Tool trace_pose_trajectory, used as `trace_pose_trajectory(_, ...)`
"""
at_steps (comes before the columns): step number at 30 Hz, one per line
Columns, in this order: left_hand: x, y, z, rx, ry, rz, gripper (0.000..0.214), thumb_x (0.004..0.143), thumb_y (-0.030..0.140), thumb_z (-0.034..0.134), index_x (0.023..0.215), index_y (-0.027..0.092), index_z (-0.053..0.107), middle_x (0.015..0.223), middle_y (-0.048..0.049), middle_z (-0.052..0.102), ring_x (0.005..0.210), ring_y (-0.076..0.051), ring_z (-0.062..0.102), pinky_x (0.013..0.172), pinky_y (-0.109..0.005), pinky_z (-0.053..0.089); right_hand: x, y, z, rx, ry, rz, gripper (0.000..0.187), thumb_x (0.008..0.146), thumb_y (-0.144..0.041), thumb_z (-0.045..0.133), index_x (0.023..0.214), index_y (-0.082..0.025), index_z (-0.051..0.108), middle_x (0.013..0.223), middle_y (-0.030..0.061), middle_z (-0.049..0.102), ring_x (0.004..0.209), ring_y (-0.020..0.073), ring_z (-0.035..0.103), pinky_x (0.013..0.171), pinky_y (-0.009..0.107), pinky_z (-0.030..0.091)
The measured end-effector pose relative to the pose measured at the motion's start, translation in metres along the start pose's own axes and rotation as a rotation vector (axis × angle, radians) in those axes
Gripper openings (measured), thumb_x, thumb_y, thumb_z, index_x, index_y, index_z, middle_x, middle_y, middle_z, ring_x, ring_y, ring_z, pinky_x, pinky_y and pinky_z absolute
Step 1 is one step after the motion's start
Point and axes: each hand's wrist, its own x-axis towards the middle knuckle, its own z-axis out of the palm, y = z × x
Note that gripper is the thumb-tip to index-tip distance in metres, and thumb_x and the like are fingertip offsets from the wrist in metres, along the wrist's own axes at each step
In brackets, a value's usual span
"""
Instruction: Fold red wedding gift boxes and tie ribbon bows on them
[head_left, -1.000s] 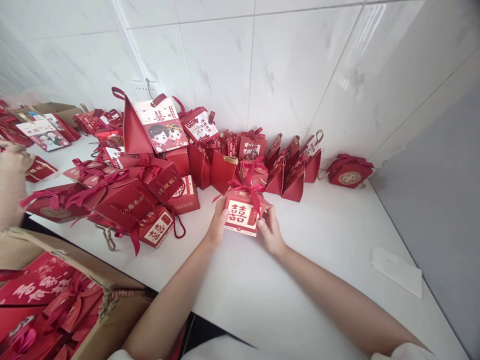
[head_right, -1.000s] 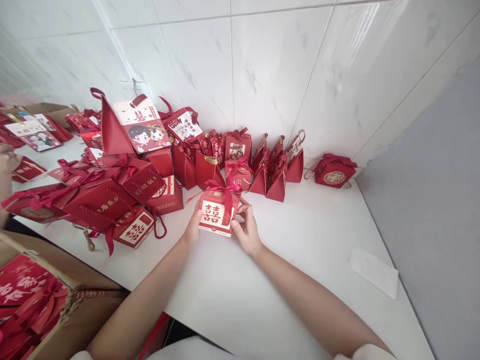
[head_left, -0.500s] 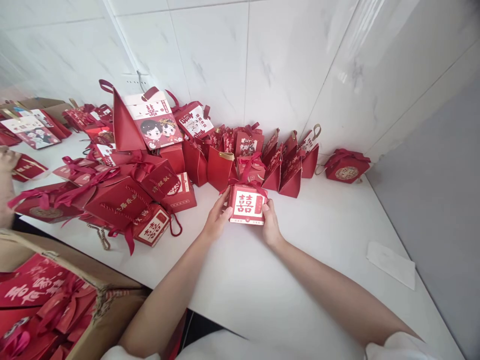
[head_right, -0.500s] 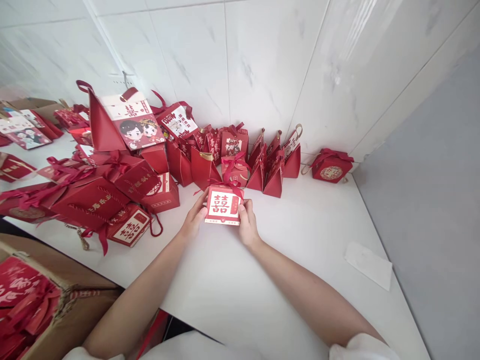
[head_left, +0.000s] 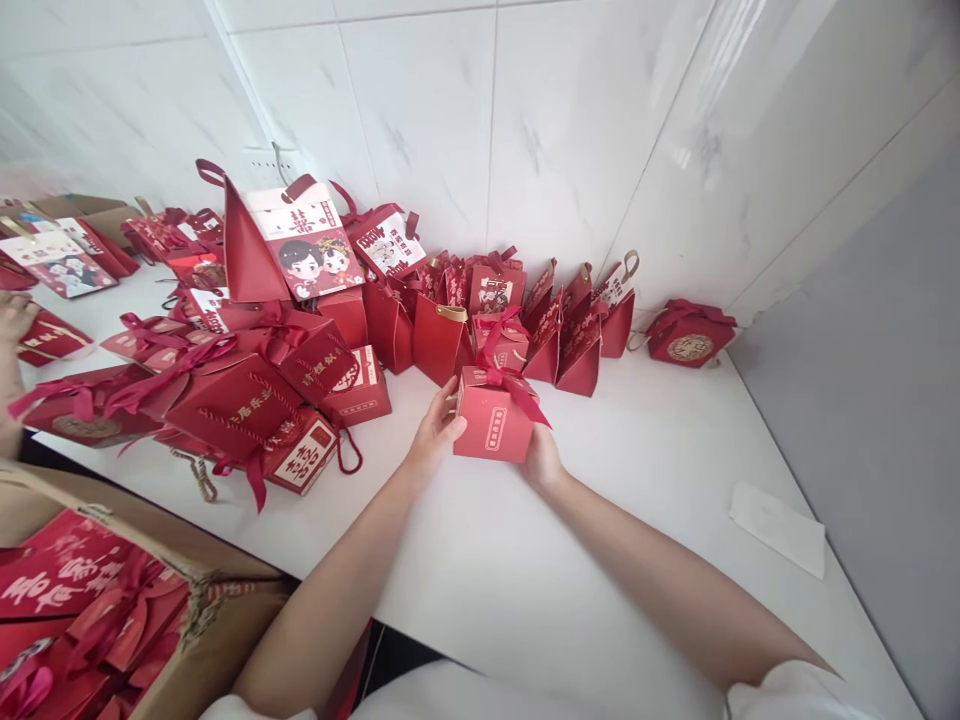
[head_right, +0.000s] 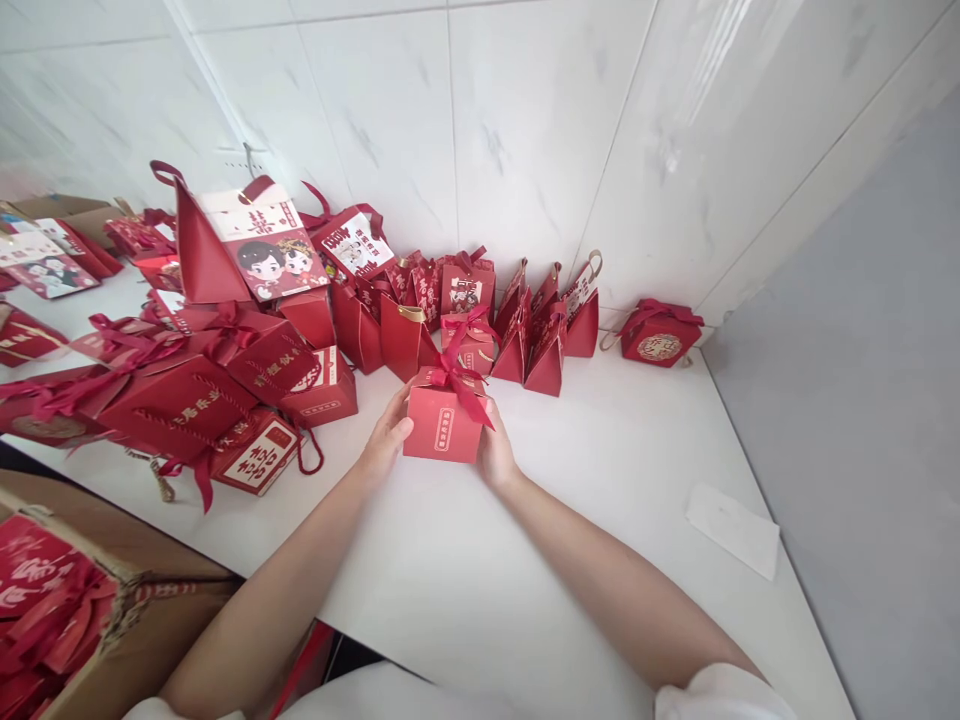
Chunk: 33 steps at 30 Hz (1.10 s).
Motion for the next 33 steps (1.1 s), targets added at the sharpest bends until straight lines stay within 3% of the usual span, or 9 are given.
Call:
trace_pose_trajectory(5,0.000,-0.002,0.000,0.255,0.195,0.167,0.083,0.072,0.050,0.078,0.141,0.018,0.046,0.139,-0.0150,0.054,0.127,-0.032,0.054,0.105,-0.042,0.044,-0.003,-0.003,0.003,-0.044,-0.196,0.025,0.052,0.093,-0.061,0.055,0.133,-0.027,0.057,0.139,0.0051,0.057,0.129,0.0283,0.054,0.110,0.047,0.042)
trace_pose_trajectory(10,-0.008,0.000,0.007,0.565,0.321,0.283,0.087,0.063,0.037,0.085,0.139,0.021,0.045,0.138,-0.0146,0.054,0.124,-0.032,0.054,0.105,-0.045,0.044,0.004,-0.006,0.003,0.002,-0.148,0.090,0.050,0.094,-0.058,0.055,0.133,-0.027,0.058,0.141,0.0039,0.056,0.136,0.0276,0.047,0.116,0.049,0.036)
trace_pose_trajectory(15,-0.009,0.001,0.010,0.649,0.368,0.301,0.084,0.062,0.038,0.086,0.135,0.020,0.047,0.131,-0.0135,0.058,0.118,-0.031,0.058,0.101,-0.045,0.046,0.004,-0.006,0.003,0.022,-0.135,0.097,0.047,0.093,-0.057,0.059,0.128,-0.026,0.062,0.137,0.0044,0.060,0.133,0.0285,0.050,0.116,0.050,0.036)
trace_pose_trajectory(18,-0.008,0.002,0.005,0.643,0.336,0.330,0.085,0.065,0.042,0.084,0.138,0.020,0.045,0.133,-0.0141,0.057,0.119,-0.031,0.057,0.102,-0.046,0.047,0.003,-0.005,0.002,0.013,-0.127,0.105,0.048,0.091,-0.057,0.061,0.128,-0.026,0.062,0.137,0.0043,0.060,0.133,0.0285,0.051,0.114,0.049,0.039)
trace_pose_trajectory(23,-0.006,0.009,-0.006,0.597,0.102,0.454,0.046,0.093,0.048,0.055,0.132,0.024,0.059,0.140,-0.0113,0.055,0.131,-0.029,0.051,0.112,-0.048,0.039,0.005,-0.005,-0.004,0.076,-0.004,0.183,0.054,0.088,-0.064,0.059,0.125,-0.024,0.063,0.127,0.0047,0.067,0.120,0.0289,0.061,0.099,0.047,0.054)
trace_pose_trajectory(25,-0.008,0.013,-0.006,0.611,0.020,0.454,0.046,0.094,0.047,0.053,0.135,0.027,0.059,0.149,-0.0100,0.047,0.139,-0.030,0.043,0.116,-0.049,0.034,0.004,-0.005,-0.008,0.054,0.021,0.195,0.050,0.080,-0.055,0.072,0.118,-0.024,0.066,0.115,0.0050,0.072,0.106,0.0297,0.068,0.081,0.044,0.062)
trace_pose_trajectory(28,-0.011,0.016,0.001,0.583,-0.057,0.396,0.055,0.092,0.047,0.057,0.144,0.030,0.050,0.157,-0.0088,0.037,0.143,-0.031,0.037,0.119,-0.049,0.031,0.003,-0.006,-0.011,-0.001,0.036,0.178,0.046,0.069,-0.038,0.083,0.111,-0.025,0.068,0.103,0.0042,0.075,0.088,0.0277,0.072,0.057,0.034,0.063)
trace_pose_trajectory(33,-0.014,0.019,0.009,0.527,-0.047,0.359,0.059,0.089,0.047,0.063,0.144,0.030,0.050,0.160,-0.0080,0.032,0.147,-0.033,0.030,0.122,-0.048,0.025,0.003,-0.008,-0.010,-0.033,0.012,0.217,0.048,0.079,-0.056,0.071,0.112,-0.021,0.067,0.095,0.0091,0.075,0.064,0.0248,0.071,0.045,0.033,0.059)
